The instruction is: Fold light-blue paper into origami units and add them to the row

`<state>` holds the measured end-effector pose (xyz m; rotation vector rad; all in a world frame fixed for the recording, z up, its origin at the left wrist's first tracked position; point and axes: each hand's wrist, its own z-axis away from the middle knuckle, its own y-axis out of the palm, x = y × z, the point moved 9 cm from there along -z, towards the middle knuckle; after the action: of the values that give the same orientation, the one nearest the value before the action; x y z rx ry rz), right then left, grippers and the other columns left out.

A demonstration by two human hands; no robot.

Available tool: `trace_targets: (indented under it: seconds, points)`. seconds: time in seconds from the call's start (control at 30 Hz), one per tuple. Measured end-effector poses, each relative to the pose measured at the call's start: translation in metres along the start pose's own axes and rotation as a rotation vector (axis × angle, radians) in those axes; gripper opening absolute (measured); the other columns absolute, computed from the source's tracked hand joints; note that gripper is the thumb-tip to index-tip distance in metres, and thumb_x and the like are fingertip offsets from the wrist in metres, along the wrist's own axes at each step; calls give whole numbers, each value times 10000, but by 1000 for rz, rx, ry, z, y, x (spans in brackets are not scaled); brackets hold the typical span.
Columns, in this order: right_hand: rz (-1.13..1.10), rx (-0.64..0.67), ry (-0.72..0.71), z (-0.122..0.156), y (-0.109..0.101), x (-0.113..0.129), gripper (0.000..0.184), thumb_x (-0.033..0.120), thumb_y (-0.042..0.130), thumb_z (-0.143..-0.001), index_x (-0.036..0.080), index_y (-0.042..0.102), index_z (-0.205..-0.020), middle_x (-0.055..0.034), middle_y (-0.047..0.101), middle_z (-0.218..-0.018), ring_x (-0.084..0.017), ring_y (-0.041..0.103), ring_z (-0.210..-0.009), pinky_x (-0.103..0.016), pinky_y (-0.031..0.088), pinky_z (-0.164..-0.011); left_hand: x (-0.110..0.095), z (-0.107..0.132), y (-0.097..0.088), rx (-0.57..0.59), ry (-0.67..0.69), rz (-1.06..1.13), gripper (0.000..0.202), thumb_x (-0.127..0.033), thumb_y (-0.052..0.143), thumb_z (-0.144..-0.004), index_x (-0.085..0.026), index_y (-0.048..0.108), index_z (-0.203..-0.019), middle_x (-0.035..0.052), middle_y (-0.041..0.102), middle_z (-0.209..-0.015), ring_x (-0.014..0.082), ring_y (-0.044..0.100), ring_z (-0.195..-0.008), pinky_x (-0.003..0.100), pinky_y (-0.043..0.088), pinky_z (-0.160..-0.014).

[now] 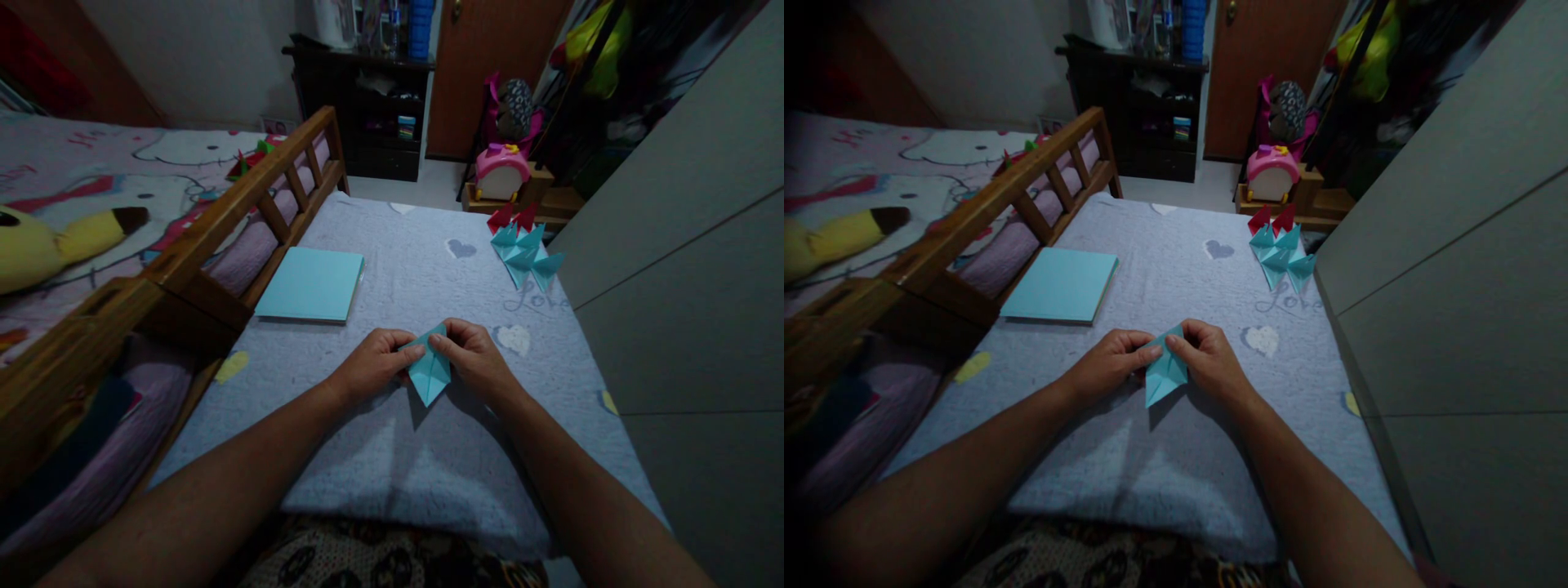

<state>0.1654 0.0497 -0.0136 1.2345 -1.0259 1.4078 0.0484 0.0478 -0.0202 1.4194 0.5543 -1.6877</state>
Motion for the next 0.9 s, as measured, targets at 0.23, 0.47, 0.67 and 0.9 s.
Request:
trace_targets:
  seconds: [0.23, 0.47, 0.67, 0.9]
  points:
    - [-4, 1, 6, 1, 2, 4, 296, 441, 690, -806, 181, 586, -710, 46, 492, -605, -89, 417, -529, -229, 329, -479, 0, 0, -2, -37, -12, -34, 359, -475, 718, -772, -146, 619, -668, -28, 503, -566, 74, 405, -506, 216, 316, -497]
    - [-1, 8, 13, 1, 3, 5, 283, 434, 684, -802, 183, 587, -715, 45, 492, -606, -89, 417, -528, -230, 326, -478, 2, -1, -4, -41, -20, -63, 344, -458, 707, -776, -146, 613, -666, -30, 502, -572, 74, 415, -509, 217, 312, -499]
    - [27, -4, -6, 2, 2, 7, 281, 429, 669, -810, 183, 580, -708, 47, 477, -605, -88, 408, -529, -229, 322, -479, 3, 0, -5, -48, -12, -109, 350, -475, 700, -779, -147, 614, -693, -33, 503, -581, 74, 422, -504, 212, 310, -485]
    - [171, -11, -28, -1, 4, 8, 286, 401, 684, -760, 198, 523, -640, 46, 449, -588, -99, 407, -547, -233, 311, -487, 3, 0, -7, -88, -1, -149, 379, -493, 692, -786, -141, 600, -681, -41, 475, -574, 70, 396, -483, 205, 275, -457]
